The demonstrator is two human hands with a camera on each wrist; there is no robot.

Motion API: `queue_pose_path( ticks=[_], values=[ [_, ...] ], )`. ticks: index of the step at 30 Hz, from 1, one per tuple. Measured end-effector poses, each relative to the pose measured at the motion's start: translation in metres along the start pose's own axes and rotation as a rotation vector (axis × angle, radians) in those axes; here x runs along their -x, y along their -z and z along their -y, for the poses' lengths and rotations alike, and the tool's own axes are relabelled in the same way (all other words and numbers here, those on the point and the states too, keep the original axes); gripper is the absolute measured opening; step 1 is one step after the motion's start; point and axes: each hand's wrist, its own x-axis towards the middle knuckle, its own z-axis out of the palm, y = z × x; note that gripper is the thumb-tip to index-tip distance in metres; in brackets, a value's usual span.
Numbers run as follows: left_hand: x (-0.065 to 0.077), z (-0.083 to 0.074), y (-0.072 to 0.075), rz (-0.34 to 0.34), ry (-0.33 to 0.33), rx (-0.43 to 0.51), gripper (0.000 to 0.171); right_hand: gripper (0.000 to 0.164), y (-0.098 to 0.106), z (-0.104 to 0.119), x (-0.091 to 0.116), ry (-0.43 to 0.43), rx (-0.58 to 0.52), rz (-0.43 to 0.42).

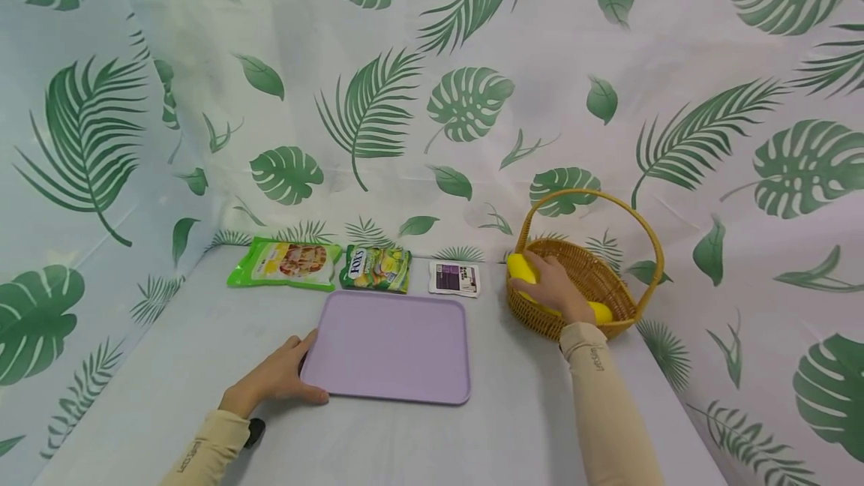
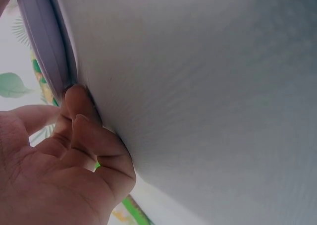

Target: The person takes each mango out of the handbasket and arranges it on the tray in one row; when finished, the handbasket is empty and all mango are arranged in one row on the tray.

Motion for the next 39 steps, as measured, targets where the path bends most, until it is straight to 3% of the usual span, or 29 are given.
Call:
queue_pose_path(
  ticks=[19, 27, 32, 39],
  values=[
    [0.002, -0.005, 0.004, 0.0, 0.001, -0.007, 0.128, 0.076, -0.025, 0.052, 0.001, 0.148, -0.021, -0.088],
    [0.0, -0.002, 0.002, -0.003, 0.013, -0.002, 0.129, 0.076, -0.039, 0.068, -0.003, 0.184, -0.088, -0.071],
    [0.001, -0.004, 0.003, -0.006, 0.007, 0.002, 0.129, 0.076, -0.052, 0.077, -0.01, 0.219, -0.074, -0.076],
    [0.001, -0.003, 0.004, -0.011, 0.0, 0.005, 0.129, 0.076, -0.07, 0.095, -0.016, 0.232, -0.101, -0.021]
  ],
)
